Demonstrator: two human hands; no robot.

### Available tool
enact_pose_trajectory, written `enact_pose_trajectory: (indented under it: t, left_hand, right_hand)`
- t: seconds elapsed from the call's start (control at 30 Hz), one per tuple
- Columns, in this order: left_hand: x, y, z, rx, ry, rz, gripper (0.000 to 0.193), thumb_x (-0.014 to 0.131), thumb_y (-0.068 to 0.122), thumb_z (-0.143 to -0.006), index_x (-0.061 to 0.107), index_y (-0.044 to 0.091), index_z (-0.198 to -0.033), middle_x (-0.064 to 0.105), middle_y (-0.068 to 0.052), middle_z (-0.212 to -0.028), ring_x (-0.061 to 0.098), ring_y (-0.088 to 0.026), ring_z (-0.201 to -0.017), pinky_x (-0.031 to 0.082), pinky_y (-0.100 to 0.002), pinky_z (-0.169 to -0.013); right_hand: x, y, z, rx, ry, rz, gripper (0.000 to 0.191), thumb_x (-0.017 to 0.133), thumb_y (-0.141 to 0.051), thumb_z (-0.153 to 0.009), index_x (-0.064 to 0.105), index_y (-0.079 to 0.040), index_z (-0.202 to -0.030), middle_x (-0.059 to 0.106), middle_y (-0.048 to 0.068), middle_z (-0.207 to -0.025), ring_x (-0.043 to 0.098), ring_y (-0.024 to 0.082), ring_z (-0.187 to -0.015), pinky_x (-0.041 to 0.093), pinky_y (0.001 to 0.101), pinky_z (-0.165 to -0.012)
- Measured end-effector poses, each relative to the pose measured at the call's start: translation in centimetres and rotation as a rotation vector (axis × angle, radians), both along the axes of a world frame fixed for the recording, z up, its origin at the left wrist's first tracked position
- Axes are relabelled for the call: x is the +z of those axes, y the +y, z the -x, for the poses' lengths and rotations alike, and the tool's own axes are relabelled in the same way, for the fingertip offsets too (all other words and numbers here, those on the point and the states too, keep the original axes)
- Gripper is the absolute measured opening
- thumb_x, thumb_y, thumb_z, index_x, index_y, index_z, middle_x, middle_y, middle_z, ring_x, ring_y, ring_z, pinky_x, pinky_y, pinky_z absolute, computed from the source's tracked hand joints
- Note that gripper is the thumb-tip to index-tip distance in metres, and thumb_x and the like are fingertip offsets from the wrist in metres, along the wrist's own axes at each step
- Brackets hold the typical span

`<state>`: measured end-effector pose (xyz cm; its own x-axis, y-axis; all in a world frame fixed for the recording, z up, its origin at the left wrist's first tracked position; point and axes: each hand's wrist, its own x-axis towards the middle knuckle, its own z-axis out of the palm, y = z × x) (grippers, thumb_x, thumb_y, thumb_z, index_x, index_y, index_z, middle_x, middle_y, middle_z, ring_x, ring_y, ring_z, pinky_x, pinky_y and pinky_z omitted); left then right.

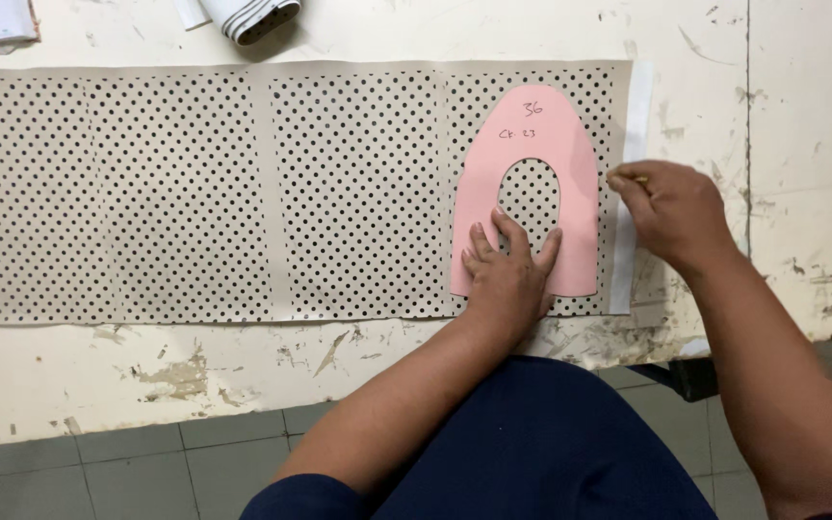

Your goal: The person places a pink U-shaped template on a polka-dotted fabric and traces its outline with a pencil. They then fold the fabric, roll it, and place the template and pencil on a notebook. The person unrolls a different fabric and places several small rectangular pieces on it.

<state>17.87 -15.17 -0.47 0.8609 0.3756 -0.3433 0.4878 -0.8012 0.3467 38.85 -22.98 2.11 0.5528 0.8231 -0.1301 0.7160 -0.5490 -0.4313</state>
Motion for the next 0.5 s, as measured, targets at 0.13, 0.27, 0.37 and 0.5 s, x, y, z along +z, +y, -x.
enact_pose_trajectory:
  t: [0.13, 0.27, 0.37, 0.5]
  left_hand:
    - [0.2, 0.1, 0.0, -0.015, 0.0, 0.005, 0.088, 0.075, 0.049, -0.085, 0.032, 0.028, -0.158, 0.017, -0.047, -0.15, 0.031, -0.075, -0.132, 0.047, -0.072, -0.095]
    - [0.6, 0.3, -0.3, -0.02, 0.021, 0.027, 0.086, 0.074, 0.049, -0.086, 0.031, 0.027, -0.158, 0.016, -0.046, -0.151, 0.03, -0.074, -0.132, 0.046, -0.071, -0.096]
    - [0.7, 0.6, -0.6, -0.048, 0.059, 0.054, 0.082, 0.067, 0.048, -0.091, 0.027, 0.026, -0.159, 0.013, -0.049, -0.149, 0.027, -0.075, -0.13, 0.044, -0.069, -0.098]
    - [0.7, 0.3, -0.5, -0.064, 0.087, 0.03, 0.07, 0.055, 0.048, -0.099, 0.026, 0.025, -0.16, 0.012, -0.049, -0.15, 0.027, -0.075, -0.131, 0.044, -0.069, -0.099]
  right_hand:
    - [-0.1, -5.2, 3.4, 0.03, -0.011, 0.013, 0.021, 0.068, -0.025, -0.101, 0.078, -0.008, -0.108, 0.076, 0.013, -0.104, 0.071, 0.031, -0.096, 0.055, 0.0402, -0.083]
    - [0.0, -9.0, 6.3, -0.019, 0.036, 0.059, 0.017, 0.069, -0.02, -0.097, 0.078, -0.01, -0.107, 0.073, 0.013, -0.092, 0.069, 0.031, -0.094, 0.055, 0.0396, -0.084]
    - [-0.1, -10.2, 7.3, -0.009, 0.01, 0.085, 0.014, 0.071, -0.02, -0.095, 0.078, -0.01, -0.102, 0.072, 0.012, -0.087, 0.069, 0.031, -0.092, 0.055, 0.0404, -0.085]
    - [-0.3, -10.9, 7.9, -0.003, 0.023, -0.1, 0.014, 0.071, -0.018, -0.096, 0.076, -0.007, -0.105, 0.074, 0.011, -0.098, 0.069, 0.031, -0.096, 0.055, 0.0399, -0.086]
